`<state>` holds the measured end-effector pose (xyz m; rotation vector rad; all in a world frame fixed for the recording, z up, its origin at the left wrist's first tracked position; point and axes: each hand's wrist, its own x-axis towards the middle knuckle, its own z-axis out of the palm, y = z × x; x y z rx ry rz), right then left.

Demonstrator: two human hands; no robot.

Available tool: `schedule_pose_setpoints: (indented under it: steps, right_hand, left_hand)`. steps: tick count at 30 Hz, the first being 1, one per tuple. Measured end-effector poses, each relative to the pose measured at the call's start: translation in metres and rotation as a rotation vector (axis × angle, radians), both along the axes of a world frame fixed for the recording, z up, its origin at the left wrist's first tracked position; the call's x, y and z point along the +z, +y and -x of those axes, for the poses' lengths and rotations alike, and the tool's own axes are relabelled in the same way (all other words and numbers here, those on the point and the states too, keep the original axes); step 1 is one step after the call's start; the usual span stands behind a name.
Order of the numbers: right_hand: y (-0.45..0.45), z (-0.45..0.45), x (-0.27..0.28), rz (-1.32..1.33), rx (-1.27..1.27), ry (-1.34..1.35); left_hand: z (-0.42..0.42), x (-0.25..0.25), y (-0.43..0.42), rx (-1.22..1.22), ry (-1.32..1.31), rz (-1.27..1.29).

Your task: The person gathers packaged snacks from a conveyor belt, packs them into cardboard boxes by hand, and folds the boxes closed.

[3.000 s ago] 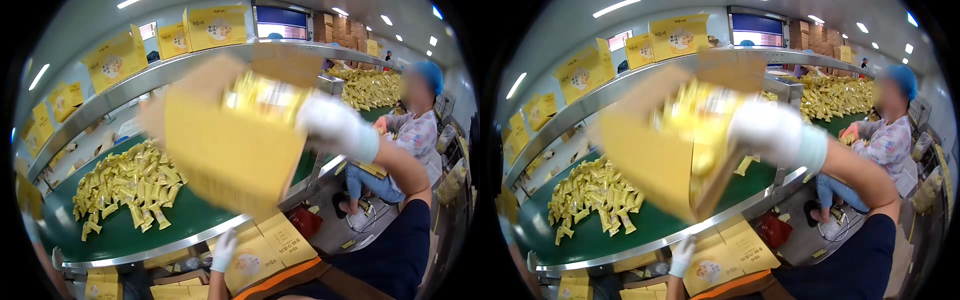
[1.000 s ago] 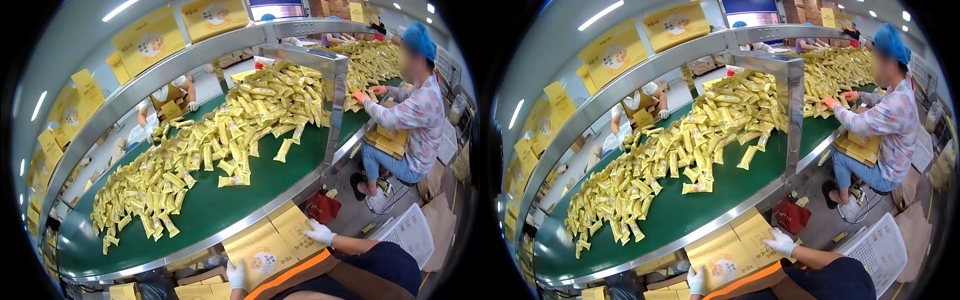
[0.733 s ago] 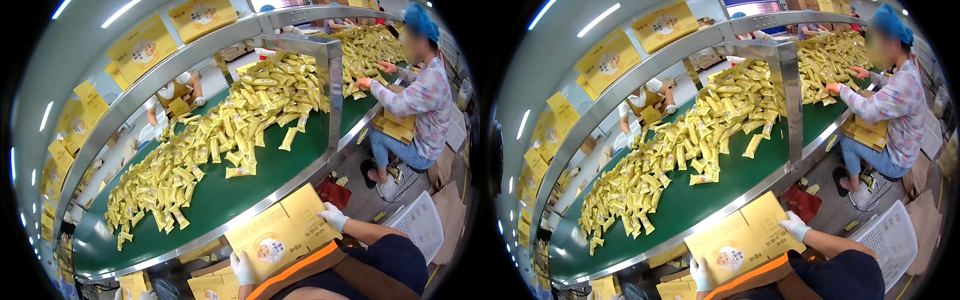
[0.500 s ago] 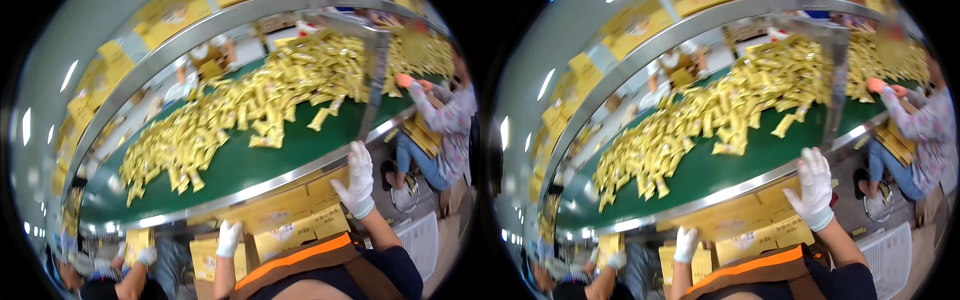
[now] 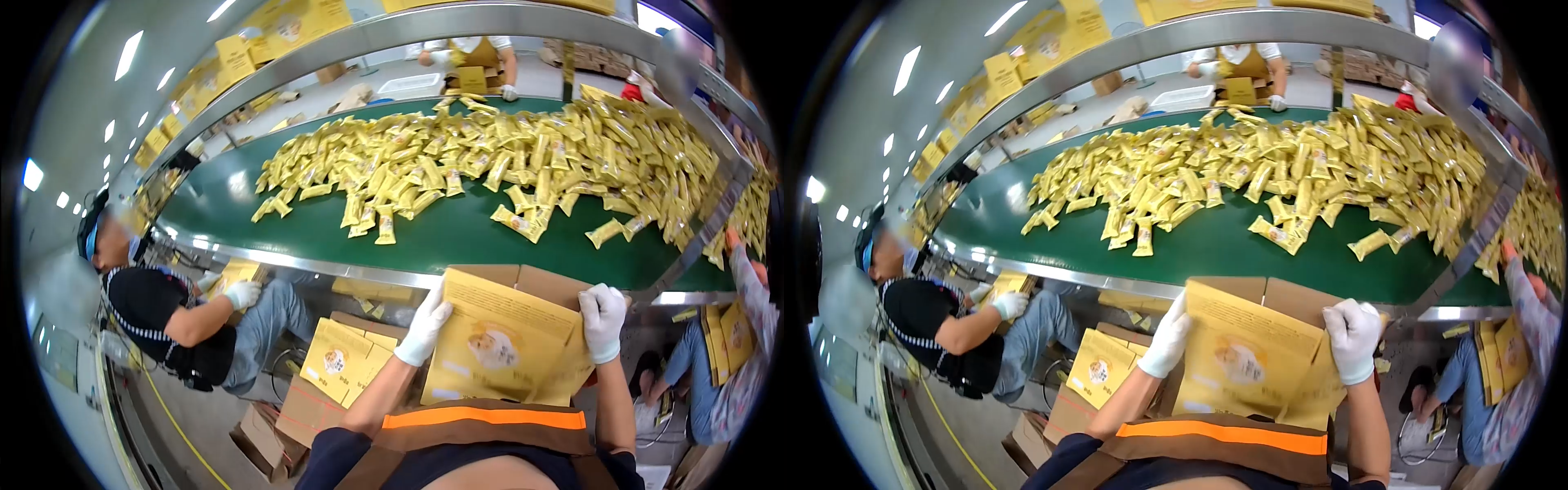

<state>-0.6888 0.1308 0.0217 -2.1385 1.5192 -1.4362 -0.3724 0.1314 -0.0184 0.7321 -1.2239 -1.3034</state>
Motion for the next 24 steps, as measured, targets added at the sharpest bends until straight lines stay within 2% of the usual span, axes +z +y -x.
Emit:
schedule_pose_setpoints:
  steps: [2, 3, 5, 7, 8, 9, 10, 12, 14, 16, 17, 18, 20, 22, 23, 24]
  right_hand:
    - [-0.015, -0.007, 0.022, -0.252, 0.468, 0.119]
    - [-0.017, -0.012, 0.029, -0.383, 0.699, 0.178]
    - [-0.016, -0.023, 0.023, -0.467, 0.795, 0.597]
    - [-0.012, -0.029, 0.006, -0.592, 0.859, 0.919]
    - [-0.009, -0.026, 0.003, -0.58, 0.83, 0.863]
    - [-0.002, -0.025, 0.009, -0.585, 0.79, 0.803]
    - [0.006, -0.024, 0.015, -0.601, 0.734, 0.74]
    - [0.016, -0.024, 0.03, -0.305, 0.5, 0.872]
    - [0.023, -0.024, 0.046, 0.224, 0.112, 0.63]
    - [0.028, -0.012, 0.028, 0.111, -0.061, 0.415]
    - [0.037, -0.006, 0.025, 0.075, 0.012, 0.434]
    - [0.052, -0.004, 0.025, -0.067, 0.129, 0.418]
    - [0.063, -0.007, 0.01, -0.061, 0.343, 0.441]
    - [0.057, 0.003, 0.002, -0.122, 0.328, 0.296]
    - [0.052, 0.005, 0.004, -0.218, 0.339, 0.233]
    - [0.049, 0.007, 0.006, -0.31, 0.346, 0.171]
  left_hand:
    - [0.009, -0.006, -0.013, 0.054, 0.052, 0.139]
    - [0.01, 0.008, -0.014, -0.002, 0.097, 0.103]
    - [0.014, 0.047, -0.016, -0.116, 0.197, 0.032]
    - [0.002, 0.051, -0.027, -0.518, 0.151, -0.096]
    - [0.001, 0.05, -0.031, -0.733, 0.136, -0.165]
    - [0.01, 0.052, -0.032, -0.766, 0.113, -0.204]
    - [0.014, 0.054, -0.039, -0.911, -0.013, -0.119]
    - [0.026, 0.08, -0.044, -1.152, -0.321, -0.062]
    - [0.028, 0.08, -0.052, -1.286, -0.316, -0.009]
    - [0.028, 0.097, -0.054, -1.348, -0.532, 0.122]
    - [0.031, 0.103, -0.056, -1.345, -0.575, 0.097]
    - [0.032, 0.107, -0.057, -1.334, -0.62, 0.07]
    - [0.037, 0.119, -0.059, -1.287, -0.749, 0.061]
    - [0.055, 0.128, -0.06, -1.159, -0.888, 0.228]
    - [0.071, 0.14, -0.053, -1.015, -1.135, 0.477]
    - [0.088, 0.125, -0.047, -0.861, -1.147, 0.71]
